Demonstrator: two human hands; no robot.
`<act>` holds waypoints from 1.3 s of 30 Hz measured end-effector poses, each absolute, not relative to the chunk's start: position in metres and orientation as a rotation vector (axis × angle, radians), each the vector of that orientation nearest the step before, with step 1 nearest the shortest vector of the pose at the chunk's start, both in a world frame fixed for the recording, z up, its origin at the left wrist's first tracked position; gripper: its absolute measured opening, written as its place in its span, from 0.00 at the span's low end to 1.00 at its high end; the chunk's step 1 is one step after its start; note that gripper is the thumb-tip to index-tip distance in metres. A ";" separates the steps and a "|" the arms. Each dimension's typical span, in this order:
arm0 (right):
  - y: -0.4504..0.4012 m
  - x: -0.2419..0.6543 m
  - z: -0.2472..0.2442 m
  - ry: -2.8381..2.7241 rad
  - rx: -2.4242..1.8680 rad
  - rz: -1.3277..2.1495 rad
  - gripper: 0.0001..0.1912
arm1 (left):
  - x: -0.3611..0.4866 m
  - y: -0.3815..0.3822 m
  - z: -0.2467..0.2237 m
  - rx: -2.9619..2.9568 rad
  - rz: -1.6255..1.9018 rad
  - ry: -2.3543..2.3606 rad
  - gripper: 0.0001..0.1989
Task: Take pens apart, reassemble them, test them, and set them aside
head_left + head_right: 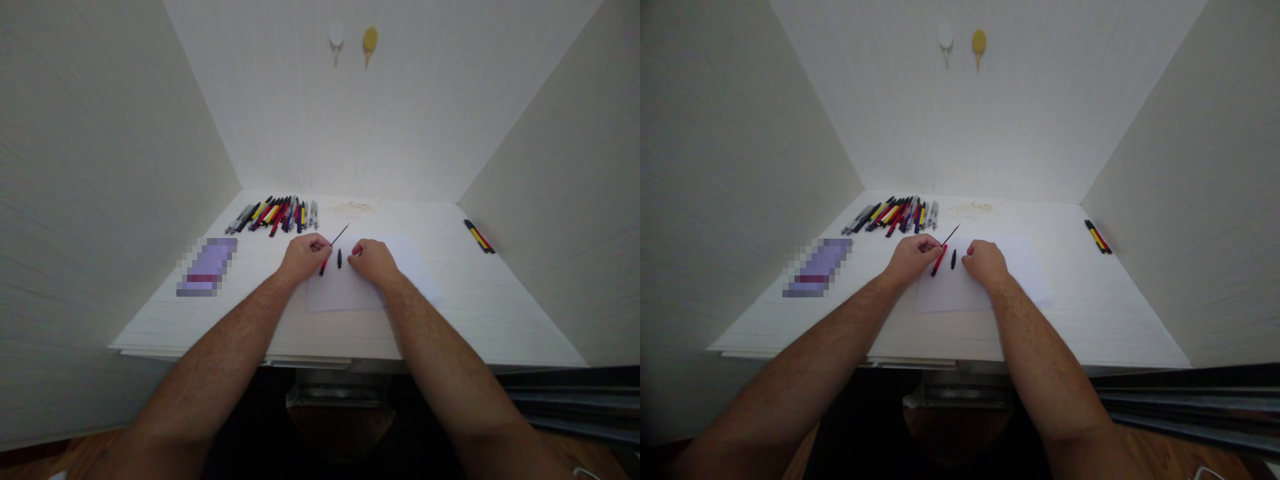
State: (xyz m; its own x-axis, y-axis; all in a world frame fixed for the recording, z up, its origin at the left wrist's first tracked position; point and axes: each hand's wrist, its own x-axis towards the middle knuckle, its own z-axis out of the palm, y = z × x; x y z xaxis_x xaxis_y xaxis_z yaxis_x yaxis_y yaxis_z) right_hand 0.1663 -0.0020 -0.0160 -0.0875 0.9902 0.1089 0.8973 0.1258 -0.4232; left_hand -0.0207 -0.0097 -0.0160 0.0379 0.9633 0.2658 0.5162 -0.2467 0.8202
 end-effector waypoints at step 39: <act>0.018 0.202 -0.018 -1.509 -1.921 0.386 0.15 | -0.035 -0.002 -0.028 1.768 1.234 1.599 0.10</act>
